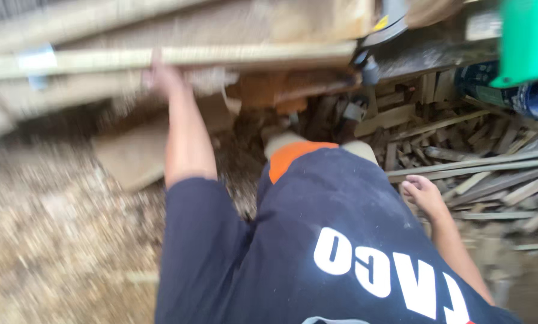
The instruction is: The person picks up wooden planks from a pile on the floor, places them on a circular saw table, and cuts them into shorter pieces. The cut pieces are set aside on the table or dropped back onto the floor pile. The process is repeated with several planks throughout the clip.
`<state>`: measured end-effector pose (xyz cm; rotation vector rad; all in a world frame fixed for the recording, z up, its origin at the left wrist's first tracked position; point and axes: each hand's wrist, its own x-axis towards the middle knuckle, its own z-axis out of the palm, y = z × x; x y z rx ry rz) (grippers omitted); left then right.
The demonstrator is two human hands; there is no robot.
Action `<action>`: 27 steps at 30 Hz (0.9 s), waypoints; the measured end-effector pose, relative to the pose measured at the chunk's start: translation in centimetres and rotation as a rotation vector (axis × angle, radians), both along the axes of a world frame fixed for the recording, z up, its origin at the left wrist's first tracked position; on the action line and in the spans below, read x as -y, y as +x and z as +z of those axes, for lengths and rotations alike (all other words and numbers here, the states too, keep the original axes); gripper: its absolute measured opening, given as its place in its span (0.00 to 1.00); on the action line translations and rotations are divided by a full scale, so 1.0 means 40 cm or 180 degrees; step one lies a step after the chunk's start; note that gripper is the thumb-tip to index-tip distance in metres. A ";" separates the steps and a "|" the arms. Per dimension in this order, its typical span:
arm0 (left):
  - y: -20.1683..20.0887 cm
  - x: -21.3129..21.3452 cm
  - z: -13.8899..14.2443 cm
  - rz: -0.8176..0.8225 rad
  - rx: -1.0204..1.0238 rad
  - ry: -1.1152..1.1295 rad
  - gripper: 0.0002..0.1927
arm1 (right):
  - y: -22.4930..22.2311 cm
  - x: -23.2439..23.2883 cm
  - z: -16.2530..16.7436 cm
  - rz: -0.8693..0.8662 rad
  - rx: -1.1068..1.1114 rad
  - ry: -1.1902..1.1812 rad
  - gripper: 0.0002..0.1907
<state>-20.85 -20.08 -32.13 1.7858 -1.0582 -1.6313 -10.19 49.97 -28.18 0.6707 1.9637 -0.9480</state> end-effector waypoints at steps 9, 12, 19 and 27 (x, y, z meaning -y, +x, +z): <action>0.256 0.149 0.324 0.0075 0.0094 -0.2175 0.31 | -0.035 -0.019 -0.007 0.0378 0.0180 0.0305 0.25; 0.418 0.256 0.380 -0.1091 0.0245 -0.3384 0.30 | -0.081 -0.024 -0.016 0.0335 0.0080 0.0104 0.25; 0.731 0.316 0.256 -0.3315 0.2681 -0.4075 0.26 | -0.105 0.003 -0.090 0.0241 0.0130 -0.0028 0.26; 0.765 0.291 0.162 -0.4452 0.2789 -0.4047 0.30 | -0.101 0.007 -0.096 0.0310 0.0485 0.0173 0.26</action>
